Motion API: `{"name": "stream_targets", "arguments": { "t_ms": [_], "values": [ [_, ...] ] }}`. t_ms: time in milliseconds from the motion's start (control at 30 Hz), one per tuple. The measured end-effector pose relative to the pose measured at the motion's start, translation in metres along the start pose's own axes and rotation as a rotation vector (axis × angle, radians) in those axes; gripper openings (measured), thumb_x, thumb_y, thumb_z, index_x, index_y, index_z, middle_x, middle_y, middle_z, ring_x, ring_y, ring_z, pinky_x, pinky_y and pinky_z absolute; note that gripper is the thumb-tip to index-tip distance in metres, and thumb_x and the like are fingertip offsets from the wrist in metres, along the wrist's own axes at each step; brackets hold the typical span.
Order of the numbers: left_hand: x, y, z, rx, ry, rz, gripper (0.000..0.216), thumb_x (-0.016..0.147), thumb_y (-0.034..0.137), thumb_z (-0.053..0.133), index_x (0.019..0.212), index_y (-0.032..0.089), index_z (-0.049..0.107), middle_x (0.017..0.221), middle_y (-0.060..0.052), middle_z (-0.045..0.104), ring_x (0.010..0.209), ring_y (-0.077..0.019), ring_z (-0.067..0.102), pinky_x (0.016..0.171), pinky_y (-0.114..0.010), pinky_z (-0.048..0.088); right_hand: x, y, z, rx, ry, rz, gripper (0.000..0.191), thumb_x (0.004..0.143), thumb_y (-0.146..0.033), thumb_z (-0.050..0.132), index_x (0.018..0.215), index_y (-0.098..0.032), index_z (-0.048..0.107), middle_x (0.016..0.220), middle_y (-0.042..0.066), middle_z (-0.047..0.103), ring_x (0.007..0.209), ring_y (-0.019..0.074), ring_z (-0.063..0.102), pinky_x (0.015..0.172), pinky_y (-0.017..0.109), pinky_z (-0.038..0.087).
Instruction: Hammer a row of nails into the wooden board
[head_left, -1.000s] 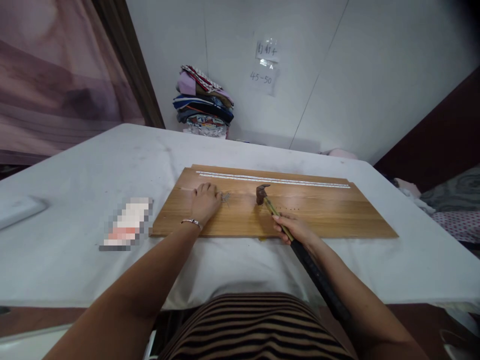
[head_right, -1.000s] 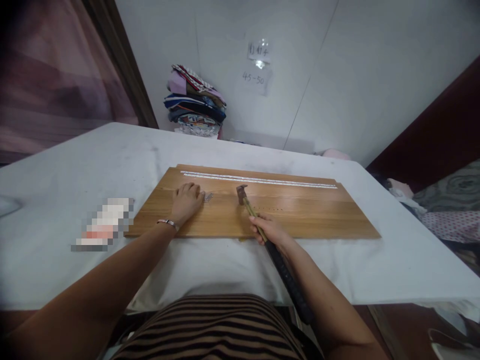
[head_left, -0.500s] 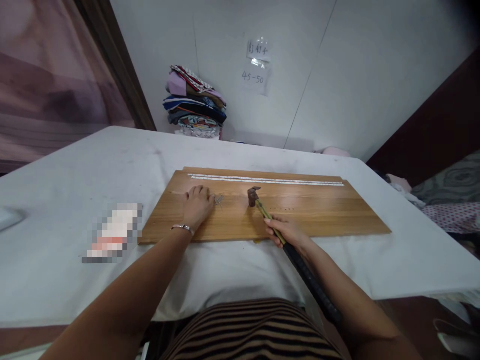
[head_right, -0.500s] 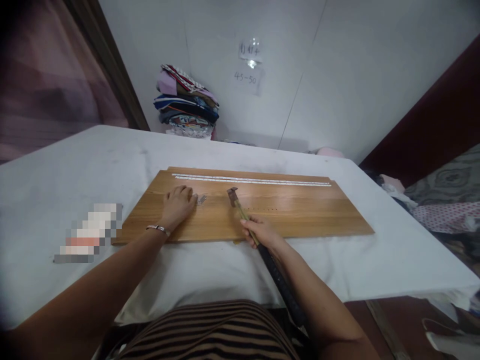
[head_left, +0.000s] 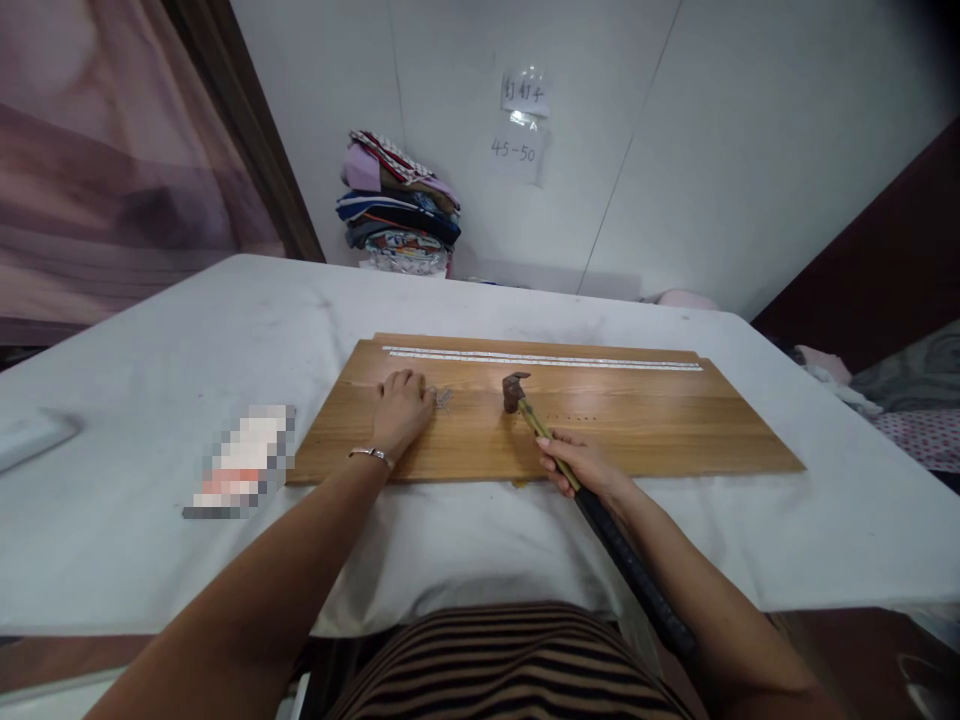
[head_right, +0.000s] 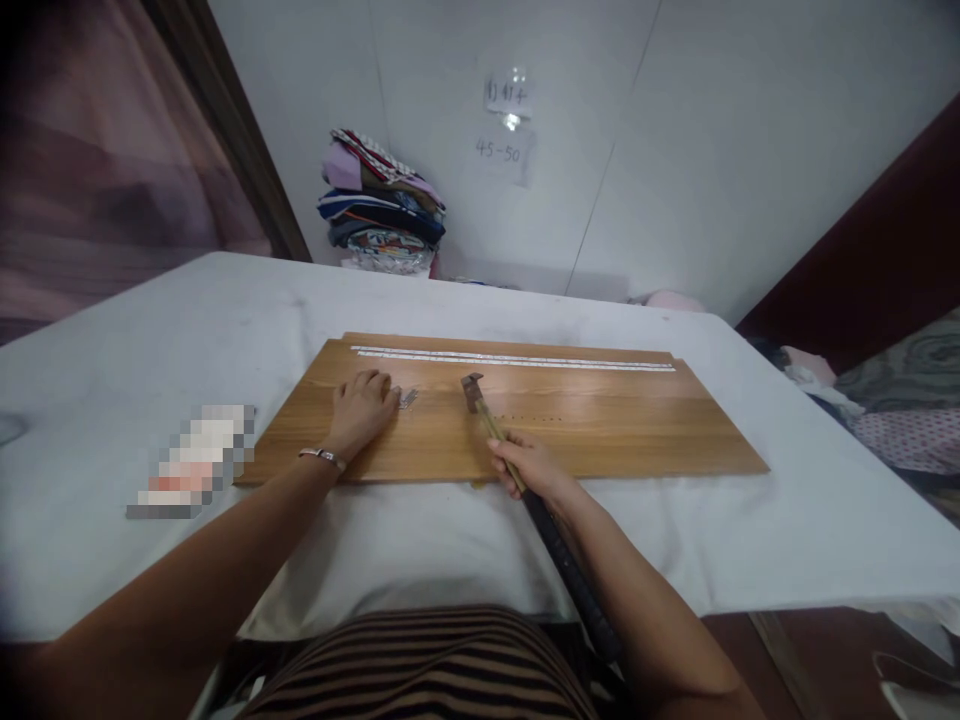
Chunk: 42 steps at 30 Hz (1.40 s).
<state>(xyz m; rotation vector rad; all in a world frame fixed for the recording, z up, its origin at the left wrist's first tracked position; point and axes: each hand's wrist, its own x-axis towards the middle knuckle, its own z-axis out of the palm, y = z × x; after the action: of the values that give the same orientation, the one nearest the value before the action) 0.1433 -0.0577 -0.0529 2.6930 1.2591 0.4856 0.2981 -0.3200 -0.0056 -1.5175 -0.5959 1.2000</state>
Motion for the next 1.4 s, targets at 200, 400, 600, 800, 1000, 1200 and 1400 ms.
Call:
{"name": "stream_targets", "arguments": {
  "t_ms": [200, 400, 600, 800, 1000, 1200, 1400],
  "values": [
    [-0.0006, 0.001, -0.0002, -0.006, -0.012, -0.011, 0.037, 0.098, 0.034, 0.04, 0.119, 0.019, 0.067, 0.144, -0.017, 0.06, 0.136, -0.0329, 0.05, 0.115, -0.052, 0.035, -0.0012, -0.0002, -0.0015, -0.016, -0.017, 0.0, 0.051, 0.067, -0.064, 0.078, 0.072, -0.023, 0.048, 0.053, -0.009, 0.049, 0.034, 0.0045, 0.037, 0.033, 0.021, 0.026],
    [-0.0008, 0.0003, -0.0002, -0.001, -0.01, 0.003, 0.035, 0.098, 0.033, 0.04, 0.116, 0.02, 0.067, 0.14, -0.015, 0.062, 0.135, -0.0318, 0.051, 0.113, -0.052, 0.036, -0.0004, -0.0025, -0.0021, -0.033, -0.001, 0.009, 0.049, 0.069, -0.063, 0.077, 0.07, -0.023, 0.049, 0.051, -0.009, 0.048, 0.034, 0.0051, 0.037, 0.033, 0.021, 0.027],
    [0.0008, -0.0021, 0.0018, -0.009, -0.011, 0.006, 0.035, 0.099, 0.03, 0.039, 0.117, 0.02, 0.068, 0.141, -0.015, 0.062, 0.134, -0.0318, 0.051, 0.112, -0.051, 0.036, -0.0019, -0.003, -0.0022, -0.026, -0.005, 0.006, 0.05, 0.068, -0.062, 0.077, 0.071, -0.022, 0.048, 0.054, -0.009, 0.049, 0.035, 0.0041, 0.037, 0.033, 0.021, 0.028],
    [0.0009, -0.0033, 0.0028, 0.0, -0.002, 0.013, 0.035, 0.098, 0.025, 0.038, 0.115, 0.022, 0.069, 0.139, -0.014, 0.064, 0.134, -0.0301, 0.052, 0.111, -0.049, 0.036, -0.0015, -0.0036, -0.0023, -0.031, -0.013, 0.002, 0.049, 0.068, -0.063, 0.077, 0.072, -0.022, 0.049, 0.054, -0.009, 0.05, 0.034, 0.0039, 0.037, 0.032, 0.021, 0.028],
    [0.0004, -0.0003, -0.0014, -0.075, -0.002, -0.014, 0.037, 0.101, 0.028, 0.036, 0.112, 0.022, 0.07, 0.139, -0.013, 0.064, 0.135, -0.0298, 0.052, 0.113, -0.051, 0.035, -0.0015, -0.0041, -0.0032, -0.018, -0.005, 0.002, 0.048, 0.069, -0.06, 0.078, 0.073, -0.022, 0.049, 0.057, -0.009, 0.052, 0.034, 0.0039, 0.039, 0.033, 0.021, 0.027],
    [0.0002, 0.0, -0.0027, -0.071, -0.024, -0.018, 0.033, 0.099, 0.041, 0.047, 0.11, 0.02, 0.07, 0.14, -0.015, 0.063, 0.134, -0.0331, 0.052, 0.113, -0.052, 0.035, -0.0018, -0.0031, -0.0034, -0.019, -0.015, 0.007, 0.045, 0.07, -0.059, 0.076, 0.075, -0.023, 0.05, 0.055, -0.009, 0.05, 0.034, 0.0045, 0.037, 0.033, 0.022, 0.026],
    [0.001, -0.0014, 0.0002, -0.067, -0.004, 0.0, 0.03, 0.098, 0.032, 0.044, 0.109, 0.019, 0.07, 0.138, -0.015, 0.064, 0.133, -0.0318, 0.053, 0.112, -0.051, 0.036, -0.0022, -0.0042, -0.0028, -0.063, -0.009, 0.011, 0.051, 0.068, -0.065, 0.075, 0.066, -0.022, 0.048, 0.053, -0.008, 0.048, 0.034, 0.0043, 0.038, 0.033, 0.022, 0.028]
  ]
}}
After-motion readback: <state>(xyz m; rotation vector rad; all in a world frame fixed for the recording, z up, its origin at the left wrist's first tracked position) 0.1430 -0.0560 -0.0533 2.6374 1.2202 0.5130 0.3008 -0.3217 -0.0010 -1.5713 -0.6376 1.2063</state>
